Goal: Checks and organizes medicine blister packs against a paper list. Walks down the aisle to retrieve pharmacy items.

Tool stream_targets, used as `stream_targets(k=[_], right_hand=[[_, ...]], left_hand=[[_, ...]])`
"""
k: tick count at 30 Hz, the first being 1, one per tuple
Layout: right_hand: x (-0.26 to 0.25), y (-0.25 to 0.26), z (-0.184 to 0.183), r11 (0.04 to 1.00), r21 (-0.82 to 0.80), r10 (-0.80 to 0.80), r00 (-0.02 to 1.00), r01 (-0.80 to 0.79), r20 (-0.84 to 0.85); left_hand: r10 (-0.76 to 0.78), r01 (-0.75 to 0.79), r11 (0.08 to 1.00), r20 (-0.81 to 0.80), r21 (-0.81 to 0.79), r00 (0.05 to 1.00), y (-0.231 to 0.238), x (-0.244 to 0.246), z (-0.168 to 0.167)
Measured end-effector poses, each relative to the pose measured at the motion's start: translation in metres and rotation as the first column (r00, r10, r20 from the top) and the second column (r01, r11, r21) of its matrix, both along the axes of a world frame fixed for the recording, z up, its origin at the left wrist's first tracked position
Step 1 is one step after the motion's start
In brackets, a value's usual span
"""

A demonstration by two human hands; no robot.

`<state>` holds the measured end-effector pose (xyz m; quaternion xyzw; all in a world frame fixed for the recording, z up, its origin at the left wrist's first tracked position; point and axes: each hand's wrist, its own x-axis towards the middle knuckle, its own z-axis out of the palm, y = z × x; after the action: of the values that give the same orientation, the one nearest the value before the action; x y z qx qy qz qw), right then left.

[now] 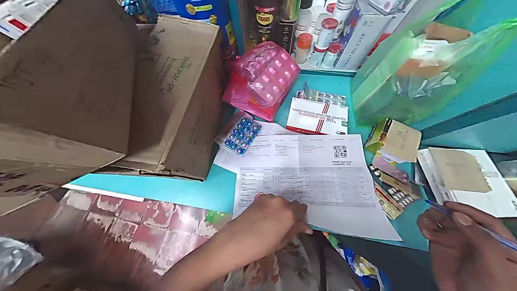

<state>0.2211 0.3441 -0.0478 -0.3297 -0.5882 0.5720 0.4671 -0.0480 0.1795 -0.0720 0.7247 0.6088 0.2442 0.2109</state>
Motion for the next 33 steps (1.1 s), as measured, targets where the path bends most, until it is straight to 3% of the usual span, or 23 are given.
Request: stream_targets(k=[4, 9, 16, 23, 33], right_hand=[[0.001, -0.003, -0.008, 0.998, -0.004, -0.057, 0.998, 0.057, 0.041], [-0.004, -0.01, -0.022, 0.998, -0.041, -0.046, 0.992, 0.051, 0.114], [-0.017, -0.024, -0.025, 0.98, -0.191, -0.025, 0.99, 0.052, 0.14], [-0.019, -0.023, -0.02, 0.971, -0.235, -0.018, 0.99, 0.051, 0.141], [-0.022, -0.017, -0.018, 0.983, -0.185, 0.018, 0.995, 0.001, 0.1]], left_hand=[[0.096, -0.097, 0.994, 0.025, 0.06, 0.995, 0.002, -0.006, 0.001], [0.347, -0.324, 0.9, -0.03, 0.29, 0.937, 0.004, 0.005, -0.006], [0.415, -0.464, 0.868, 0.254, 0.175, 0.874, -0.003, 0.001, -0.007], [0.303, -0.353, 0.934, 0.642, -0.054, 0.704, -0.007, -0.017, -0.011], [0.222, -0.128, 0.975, 0.839, -0.183, 0.496, -0.009, -0.034, -0.017]])
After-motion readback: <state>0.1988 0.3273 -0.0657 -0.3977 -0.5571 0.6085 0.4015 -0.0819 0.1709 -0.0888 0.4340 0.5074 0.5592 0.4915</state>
